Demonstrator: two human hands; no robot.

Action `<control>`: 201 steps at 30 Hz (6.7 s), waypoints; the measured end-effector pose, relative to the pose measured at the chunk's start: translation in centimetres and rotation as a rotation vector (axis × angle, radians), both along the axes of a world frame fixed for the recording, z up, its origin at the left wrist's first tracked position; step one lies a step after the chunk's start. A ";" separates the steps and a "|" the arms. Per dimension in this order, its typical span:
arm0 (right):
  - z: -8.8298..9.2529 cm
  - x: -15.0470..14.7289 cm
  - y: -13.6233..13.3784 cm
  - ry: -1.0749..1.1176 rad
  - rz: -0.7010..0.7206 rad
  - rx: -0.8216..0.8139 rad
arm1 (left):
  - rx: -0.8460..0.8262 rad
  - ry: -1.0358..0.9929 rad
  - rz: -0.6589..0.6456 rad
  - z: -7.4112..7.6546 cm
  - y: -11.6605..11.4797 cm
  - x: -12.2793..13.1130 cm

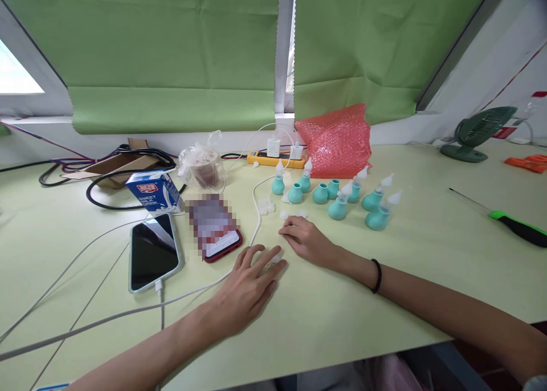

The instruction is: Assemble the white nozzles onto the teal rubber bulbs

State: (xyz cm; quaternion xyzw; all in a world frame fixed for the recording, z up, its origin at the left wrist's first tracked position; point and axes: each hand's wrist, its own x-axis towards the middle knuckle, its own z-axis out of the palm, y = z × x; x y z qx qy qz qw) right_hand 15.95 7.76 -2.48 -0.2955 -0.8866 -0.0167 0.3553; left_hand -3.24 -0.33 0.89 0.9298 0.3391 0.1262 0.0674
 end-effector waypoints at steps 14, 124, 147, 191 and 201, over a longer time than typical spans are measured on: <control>-0.4 2.9 3.5 0.110 -0.243 0.022 | 0.095 -0.007 0.180 -0.5 -0.3 -0.3; 2.1 -0.2 -4.1 0.380 0.234 -0.959 | -0.121 -0.526 0.017 -1.6 0.8 -0.3; 2.1 -0.2 -4.1 0.347 0.260 -0.878 | -0.143 -0.502 0.014 -1.5 0.7 -0.3; 1.8 -0.3 -4.8 0.236 0.312 -0.361 | -0.103 -0.497 0.012 -1.5 0.7 -0.3; 1.9 -0.4 -4.9 0.216 0.318 -0.345 | -0.103 -0.489 -0.014 -1.4 0.7 -0.2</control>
